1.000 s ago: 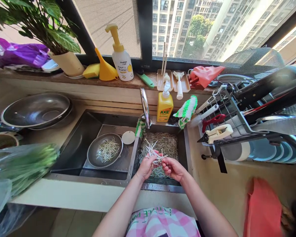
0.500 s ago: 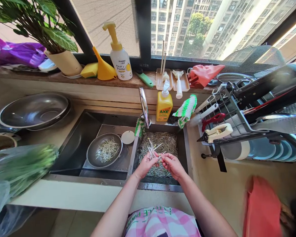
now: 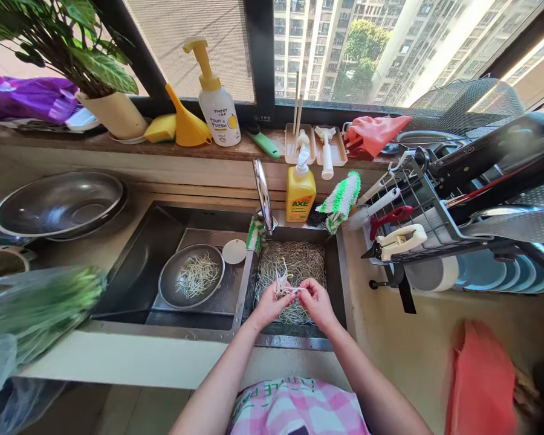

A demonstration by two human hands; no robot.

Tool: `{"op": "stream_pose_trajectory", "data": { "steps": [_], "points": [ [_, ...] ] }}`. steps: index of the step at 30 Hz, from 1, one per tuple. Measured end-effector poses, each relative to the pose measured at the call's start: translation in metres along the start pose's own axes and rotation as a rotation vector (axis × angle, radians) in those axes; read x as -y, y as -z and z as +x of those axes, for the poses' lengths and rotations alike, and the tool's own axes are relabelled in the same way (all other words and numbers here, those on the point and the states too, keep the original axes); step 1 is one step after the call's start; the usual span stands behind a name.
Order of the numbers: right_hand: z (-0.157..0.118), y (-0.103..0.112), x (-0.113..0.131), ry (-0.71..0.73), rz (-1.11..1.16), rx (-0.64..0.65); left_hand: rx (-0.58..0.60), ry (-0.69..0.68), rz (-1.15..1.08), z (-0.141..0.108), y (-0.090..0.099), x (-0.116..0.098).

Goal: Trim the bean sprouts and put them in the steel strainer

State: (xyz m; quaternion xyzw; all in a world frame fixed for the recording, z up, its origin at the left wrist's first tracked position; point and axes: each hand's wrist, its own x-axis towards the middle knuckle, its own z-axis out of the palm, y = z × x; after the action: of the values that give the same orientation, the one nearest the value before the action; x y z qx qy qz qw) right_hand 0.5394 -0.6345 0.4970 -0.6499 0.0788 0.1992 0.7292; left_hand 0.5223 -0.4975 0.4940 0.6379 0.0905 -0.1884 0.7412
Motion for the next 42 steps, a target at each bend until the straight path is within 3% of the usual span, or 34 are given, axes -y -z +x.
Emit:
{"op": "stream_pose_trajectory", "data": {
  "steps": [4,8,11,14,19,21,23,27,30,32,37,42],
  "points": [
    [0.003,0.013,0.006,-0.015,0.186,0.017,0.020,-0.019,0.150,-0.002,0.002,-0.004],
    [0.010,0.031,0.019,0.023,0.153,0.025,0.136,-0.061,0.352,-0.005,0.004,-0.007],
    [0.018,0.040,0.034,0.075,-0.020,0.114,0.194,-0.068,0.468,-0.006,0.005,-0.009],
    [0.025,0.045,0.050,0.140,-0.311,0.297,0.200,-0.109,0.625,-0.006,0.007,-0.012],
    [0.032,0.046,0.061,0.367,-0.785,0.490,0.239,-0.128,0.782,-0.007,0.009,-0.016],
    [0.033,0.042,0.058,0.444,-0.862,0.473,0.255,-0.106,0.780,-0.007,0.009,-0.016],
    [0.033,0.037,0.054,0.458,-0.831,0.366,0.262,-0.061,0.747,-0.006,0.007,-0.014],
    [0.027,0.026,0.049,0.254,-0.433,0.122,0.230,-0.043,0.694,-0.005,0.006,-0.012],
    [0.015,0.024,0.046,0.138,-0.238,0.142,0.179,-0.082,0.748,-0.004,0.008,-0.014],
    [0.006,0.024,0.042,0.202,-0.289,0.171,0.158,-0.097,0.794,-0.005,0.008,-0.016],
    [-0.004,0.024,0.032,0.522,-0.640,0.207,0.177,-0.090,0.831,-0.007,0.003,-0.019],
    [-0.004,0.021,0.031,0.574,-0.781,0.198,0.179,-0.113,0.851,-0.008,-0.002,-0.020]
  ]
}}
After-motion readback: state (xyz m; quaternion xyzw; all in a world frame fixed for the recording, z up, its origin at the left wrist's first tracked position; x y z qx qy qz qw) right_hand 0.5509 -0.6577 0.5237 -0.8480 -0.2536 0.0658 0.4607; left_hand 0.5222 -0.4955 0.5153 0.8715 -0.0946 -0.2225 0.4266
